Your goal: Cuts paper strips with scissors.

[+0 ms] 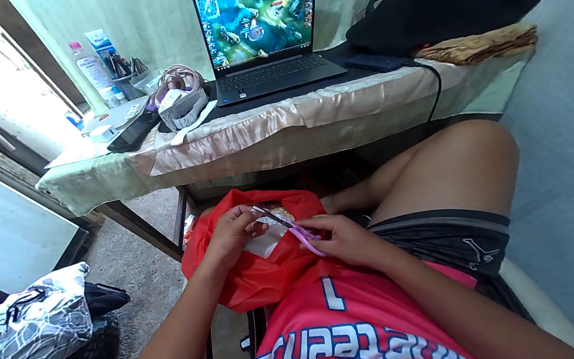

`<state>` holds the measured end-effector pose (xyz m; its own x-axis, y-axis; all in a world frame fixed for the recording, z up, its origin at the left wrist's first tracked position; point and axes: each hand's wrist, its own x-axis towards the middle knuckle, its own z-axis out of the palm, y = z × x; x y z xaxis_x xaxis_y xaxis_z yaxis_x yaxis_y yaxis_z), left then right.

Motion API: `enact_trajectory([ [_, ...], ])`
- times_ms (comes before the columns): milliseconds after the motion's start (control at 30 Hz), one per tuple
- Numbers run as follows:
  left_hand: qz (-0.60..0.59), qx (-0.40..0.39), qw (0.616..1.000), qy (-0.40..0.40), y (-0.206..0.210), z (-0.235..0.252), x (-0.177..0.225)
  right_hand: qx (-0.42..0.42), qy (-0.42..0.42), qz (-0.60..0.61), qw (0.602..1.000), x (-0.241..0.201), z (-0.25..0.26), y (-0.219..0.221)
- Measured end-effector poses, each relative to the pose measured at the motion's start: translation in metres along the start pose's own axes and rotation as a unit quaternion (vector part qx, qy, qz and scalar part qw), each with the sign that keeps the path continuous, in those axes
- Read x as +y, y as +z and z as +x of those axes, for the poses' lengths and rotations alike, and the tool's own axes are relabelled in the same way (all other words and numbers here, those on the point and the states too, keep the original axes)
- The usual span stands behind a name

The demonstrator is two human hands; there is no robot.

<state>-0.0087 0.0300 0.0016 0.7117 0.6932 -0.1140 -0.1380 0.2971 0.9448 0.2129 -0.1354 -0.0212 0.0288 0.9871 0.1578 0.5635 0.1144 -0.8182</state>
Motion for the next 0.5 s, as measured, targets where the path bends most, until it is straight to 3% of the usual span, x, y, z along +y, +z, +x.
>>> enact_trajectory([
  [500,0.004,-0.002,1.0,0.004,0.0002,-0.0013,0.0002,-0.005,0.007,-0.003,1.0,-0.0003,0.0006,0.0001],
])
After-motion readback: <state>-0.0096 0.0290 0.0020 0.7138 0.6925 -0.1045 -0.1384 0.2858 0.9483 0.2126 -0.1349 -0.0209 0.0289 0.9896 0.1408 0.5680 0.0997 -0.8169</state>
